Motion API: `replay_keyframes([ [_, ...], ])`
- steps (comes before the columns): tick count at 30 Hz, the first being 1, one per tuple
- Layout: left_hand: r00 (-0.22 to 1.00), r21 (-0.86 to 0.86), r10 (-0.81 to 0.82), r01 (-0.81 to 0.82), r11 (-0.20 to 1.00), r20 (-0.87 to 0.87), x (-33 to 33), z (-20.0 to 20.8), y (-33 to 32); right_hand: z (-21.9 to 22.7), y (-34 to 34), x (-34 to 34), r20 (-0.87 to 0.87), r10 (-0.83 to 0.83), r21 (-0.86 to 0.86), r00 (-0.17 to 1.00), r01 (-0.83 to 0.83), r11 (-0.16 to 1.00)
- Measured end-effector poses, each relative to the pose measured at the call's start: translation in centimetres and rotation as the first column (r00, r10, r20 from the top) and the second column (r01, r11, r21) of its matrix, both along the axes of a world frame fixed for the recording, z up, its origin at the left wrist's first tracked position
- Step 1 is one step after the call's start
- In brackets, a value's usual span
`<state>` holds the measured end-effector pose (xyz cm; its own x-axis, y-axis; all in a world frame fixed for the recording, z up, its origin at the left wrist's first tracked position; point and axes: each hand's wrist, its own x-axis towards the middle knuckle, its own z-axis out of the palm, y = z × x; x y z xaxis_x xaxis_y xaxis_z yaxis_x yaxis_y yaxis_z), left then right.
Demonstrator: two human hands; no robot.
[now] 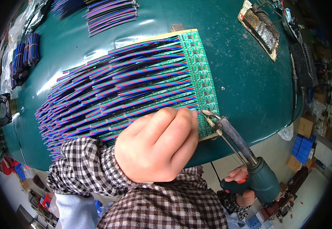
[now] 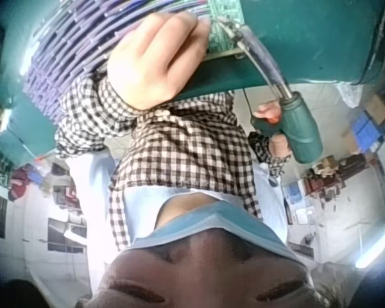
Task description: The person places ribbon cables onto circuit boards by hand and solders the wire ends to the boards using a soldering tool.
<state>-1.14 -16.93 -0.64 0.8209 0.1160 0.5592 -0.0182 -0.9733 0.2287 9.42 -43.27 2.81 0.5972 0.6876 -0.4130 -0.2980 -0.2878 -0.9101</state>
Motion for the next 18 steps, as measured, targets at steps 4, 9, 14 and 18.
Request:
replay_keyframes([
  [4, 1.0, 0.018, -0.001, 0.001, 1.0, 0.02, 0.0, -0.2, 0.0, 0.0, -0.2, -0.2, -0.016, -0.018, -0.039, 1.0, 0.018, 0.999],
  [9, 1.0, 0.014, 0.0, 0.0, 1.0, 0.018, 0.0, -0.2, 0.0, 0.6, -0.1, 0.8, -0.079, 0.078, -0.086, 0.994, -0.085, 0.993],
  [14, 1.0, 0.03, -0.001, 0.001, 1.0, 0.011, 0.0, -0.2, 0.0, 1.0, 0.1, -0.7, -0.109, -0.119, 0.006, 0.987, 0.12, 0.993],
  [18, 1.0, 0.044, 0.012, -0.012, 0.999, 0.002, -0.1, -0.1, 0.0, 0.7, -0.2, -0.4, -0.132, -0.116, 0.038, 0.984, 0.122, 0.992],
])
